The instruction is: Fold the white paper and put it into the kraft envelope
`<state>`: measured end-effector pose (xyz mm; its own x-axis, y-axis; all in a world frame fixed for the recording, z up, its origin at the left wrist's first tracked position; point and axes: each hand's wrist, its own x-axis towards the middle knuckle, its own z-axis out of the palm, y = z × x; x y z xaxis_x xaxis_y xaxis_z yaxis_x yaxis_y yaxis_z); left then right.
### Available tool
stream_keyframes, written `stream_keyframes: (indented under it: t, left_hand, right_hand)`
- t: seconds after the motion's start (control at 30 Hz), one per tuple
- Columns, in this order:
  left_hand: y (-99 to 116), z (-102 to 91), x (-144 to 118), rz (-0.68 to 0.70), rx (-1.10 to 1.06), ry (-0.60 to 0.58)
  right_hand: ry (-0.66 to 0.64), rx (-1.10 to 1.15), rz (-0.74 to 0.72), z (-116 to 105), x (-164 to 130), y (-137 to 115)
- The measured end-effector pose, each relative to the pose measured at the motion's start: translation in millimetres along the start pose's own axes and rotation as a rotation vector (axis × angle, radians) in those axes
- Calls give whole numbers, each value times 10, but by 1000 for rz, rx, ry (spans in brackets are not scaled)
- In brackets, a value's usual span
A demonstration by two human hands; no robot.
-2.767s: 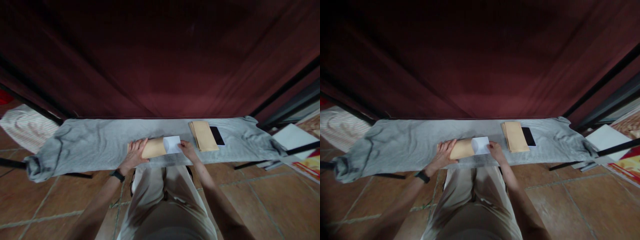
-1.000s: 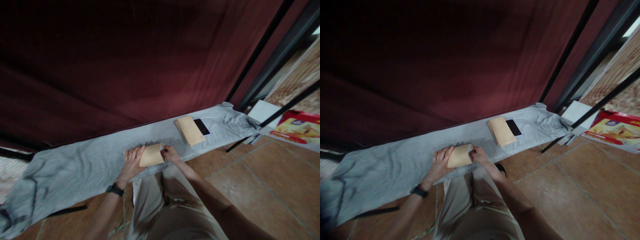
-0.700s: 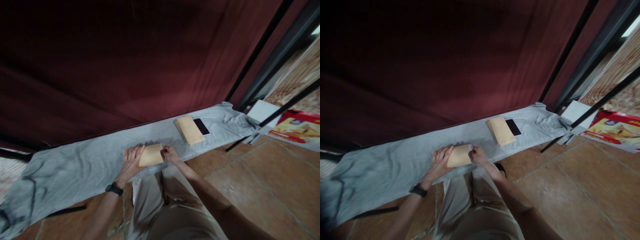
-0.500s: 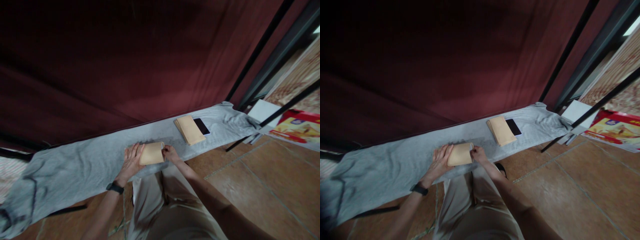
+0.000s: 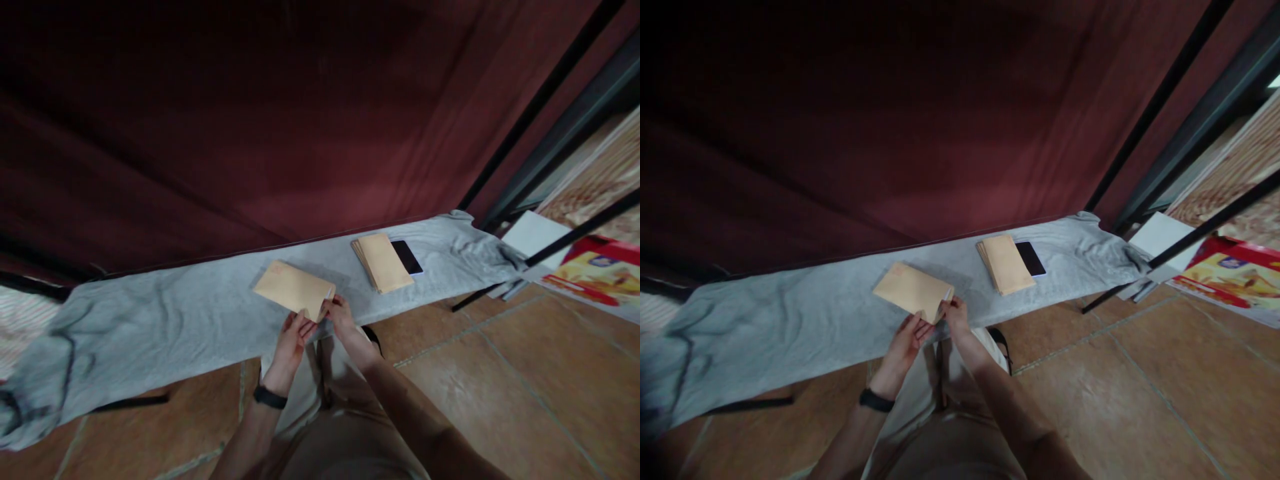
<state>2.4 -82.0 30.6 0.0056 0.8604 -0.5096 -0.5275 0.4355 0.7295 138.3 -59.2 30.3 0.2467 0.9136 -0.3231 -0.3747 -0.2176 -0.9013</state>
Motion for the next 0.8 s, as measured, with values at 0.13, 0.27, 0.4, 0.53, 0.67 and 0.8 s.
stream_keyframes:
  t: [0.13, 0.27, 0.4, 0.53, 0.67, 0.8]
  left_hand:
    - [9, 189, -48, 52, 30, -3]
    - [20, 162, -16, 143, 164, -29]
    - [97, 73, 124, 149, 286, 26]
    - [244, 35, 297, 155, 392, 47]
    - [313, 9, 431, 189, 517, 30]
    - [302, -60, 519, 185, 591, 37]
  right_hand:
    - [-33, 97, -52, -16, -113, -18]
    - [-89, 117, -34, -82, -88, -54]
    - [-46, 5, 5, -145, 34, -61]
    - [-23, -124, -6, -197, 177, -37]
    - [-12, -294, -131, -322, 252, -24]
    - [-225, -626, -475, -501, 251, -10]
